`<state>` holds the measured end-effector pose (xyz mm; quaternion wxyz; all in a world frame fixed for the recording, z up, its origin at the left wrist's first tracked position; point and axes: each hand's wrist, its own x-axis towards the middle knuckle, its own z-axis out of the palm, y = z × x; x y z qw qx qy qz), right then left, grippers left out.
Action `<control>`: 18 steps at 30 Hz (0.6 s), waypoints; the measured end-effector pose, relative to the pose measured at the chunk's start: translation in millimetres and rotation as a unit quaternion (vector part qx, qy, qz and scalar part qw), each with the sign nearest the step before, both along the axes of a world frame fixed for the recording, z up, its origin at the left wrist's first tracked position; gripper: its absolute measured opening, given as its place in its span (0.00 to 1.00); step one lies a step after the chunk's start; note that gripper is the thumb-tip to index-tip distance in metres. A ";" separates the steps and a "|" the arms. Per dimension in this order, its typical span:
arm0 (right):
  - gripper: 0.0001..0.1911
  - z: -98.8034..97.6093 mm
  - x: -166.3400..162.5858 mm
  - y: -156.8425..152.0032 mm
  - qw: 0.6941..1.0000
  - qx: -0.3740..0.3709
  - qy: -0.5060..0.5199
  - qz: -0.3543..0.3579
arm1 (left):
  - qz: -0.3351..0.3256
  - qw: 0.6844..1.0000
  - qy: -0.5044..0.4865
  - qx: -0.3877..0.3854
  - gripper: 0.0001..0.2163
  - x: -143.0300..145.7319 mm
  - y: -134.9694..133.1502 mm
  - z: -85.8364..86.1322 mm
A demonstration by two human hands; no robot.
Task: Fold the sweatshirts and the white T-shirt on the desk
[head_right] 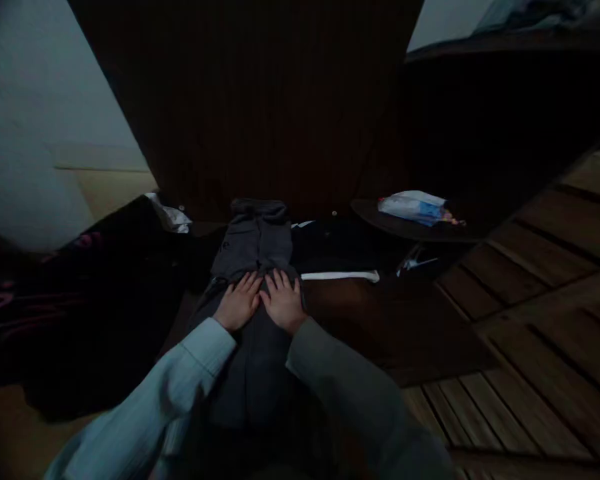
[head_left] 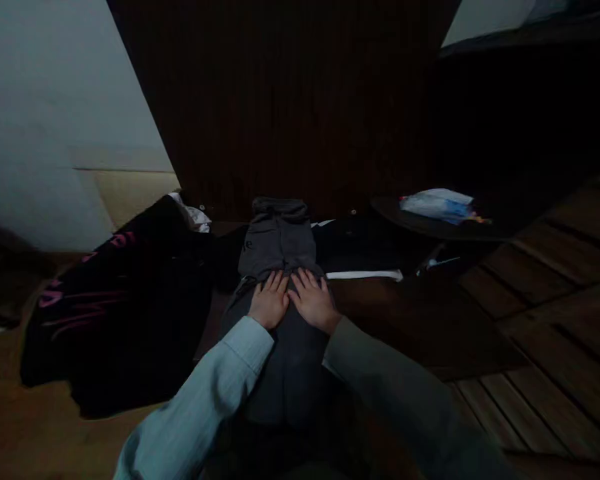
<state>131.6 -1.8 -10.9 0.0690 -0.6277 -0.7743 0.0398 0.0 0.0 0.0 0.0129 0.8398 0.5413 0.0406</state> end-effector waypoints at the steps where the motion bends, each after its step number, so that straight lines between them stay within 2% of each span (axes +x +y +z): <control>1: 0.26 1.9 -0.4 4.8 1.000 0.001 -0.004 0.000 | 0.004 1.000 -0.003 0.001 0.21 1.0 5.1 -0.2; 8: 0.25 6.5 -6.0 34.8 1.000 0.008 -0.002 -0.015 | 0.023 0.999 -0.033 0.011 0.21 4.2 39.0 -5.5; 18: 0.25 5.4 -12.2 67.9 1.000 0.015 0.008 -0.011 | 0.012 0.997 -0.079 0.023 0.21 0.9 78.3 -14.2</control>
